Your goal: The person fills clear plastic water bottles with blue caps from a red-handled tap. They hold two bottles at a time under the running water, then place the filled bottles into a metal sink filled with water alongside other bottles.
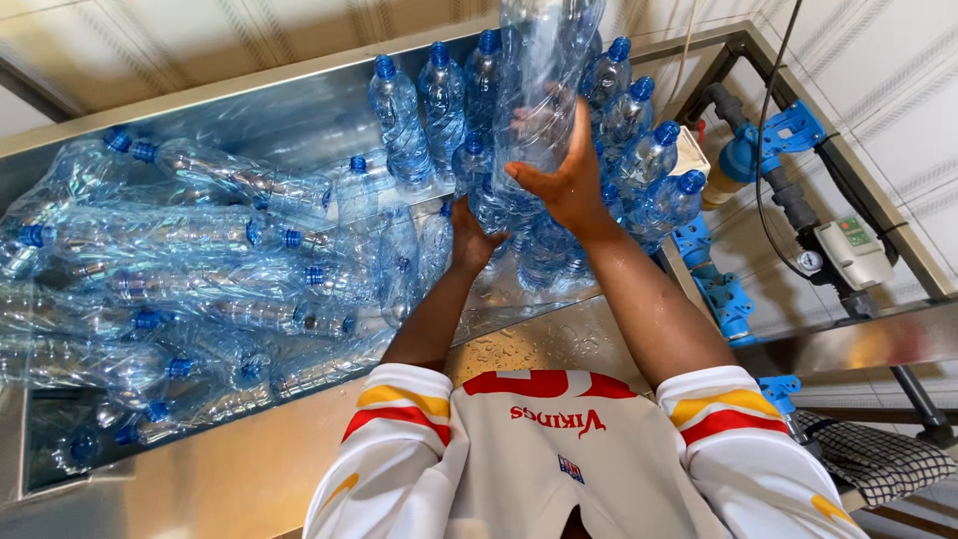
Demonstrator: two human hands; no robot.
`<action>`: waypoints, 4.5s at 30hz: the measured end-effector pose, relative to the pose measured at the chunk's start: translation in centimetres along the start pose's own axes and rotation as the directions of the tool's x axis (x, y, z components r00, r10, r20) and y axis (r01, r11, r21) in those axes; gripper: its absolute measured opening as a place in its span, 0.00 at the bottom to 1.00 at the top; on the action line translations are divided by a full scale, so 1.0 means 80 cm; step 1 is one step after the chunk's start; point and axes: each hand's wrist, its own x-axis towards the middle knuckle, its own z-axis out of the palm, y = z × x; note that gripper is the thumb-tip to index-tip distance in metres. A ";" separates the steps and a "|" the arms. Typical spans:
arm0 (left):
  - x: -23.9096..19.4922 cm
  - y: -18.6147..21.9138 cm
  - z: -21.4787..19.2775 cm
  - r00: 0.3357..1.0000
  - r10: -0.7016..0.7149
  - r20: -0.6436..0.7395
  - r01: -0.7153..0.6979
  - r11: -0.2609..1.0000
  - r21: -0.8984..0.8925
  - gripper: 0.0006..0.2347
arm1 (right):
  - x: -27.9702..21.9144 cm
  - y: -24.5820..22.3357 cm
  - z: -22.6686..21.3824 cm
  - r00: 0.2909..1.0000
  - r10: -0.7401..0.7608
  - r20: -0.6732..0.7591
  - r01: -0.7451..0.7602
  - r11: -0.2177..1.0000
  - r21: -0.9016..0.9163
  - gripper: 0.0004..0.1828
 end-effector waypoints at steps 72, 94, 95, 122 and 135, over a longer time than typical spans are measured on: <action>0.066 0.251 -0.109 0.893 0.450 0.020 -0.394 0.802 -0.449 0.40 | -0.287 0.121 -0.094 0.620 0.774 0.130 -0.780 0.591 0.207 0.70; 0.050 0.276 -0.111 0.987 0.144 0.065 -0.117 0.942 -0.315 0.56 | -0.093 0.038 -0.103 0.989 0.117 0.084 -0.138 0.584 0.800 0.37; 0.050 0.277 -0.110 0.986 0.159 0.055 -0.132 0.935 -0.329 0.55 | -0.079 0.030 -0.100 0.966 0.211 -0.152 -0.101 0.844 0.527 0.42; 0.040 0.287 -0.112 0.951 0.308 0.021 -0.261 0.838 -0.479 0.34 | -0.033 0.005 -0.057 0.969 0.186 -0.160 -0.110 0.913 0.394 0.51; 0.040 0.287 -0.111 0.937 0.350 0.008 -0.303 0.820 -0.485 0.36 | -0.020 -0.015 -0.083 0.988 0.097 -0.117 -0.098 0.995 0.000 0.61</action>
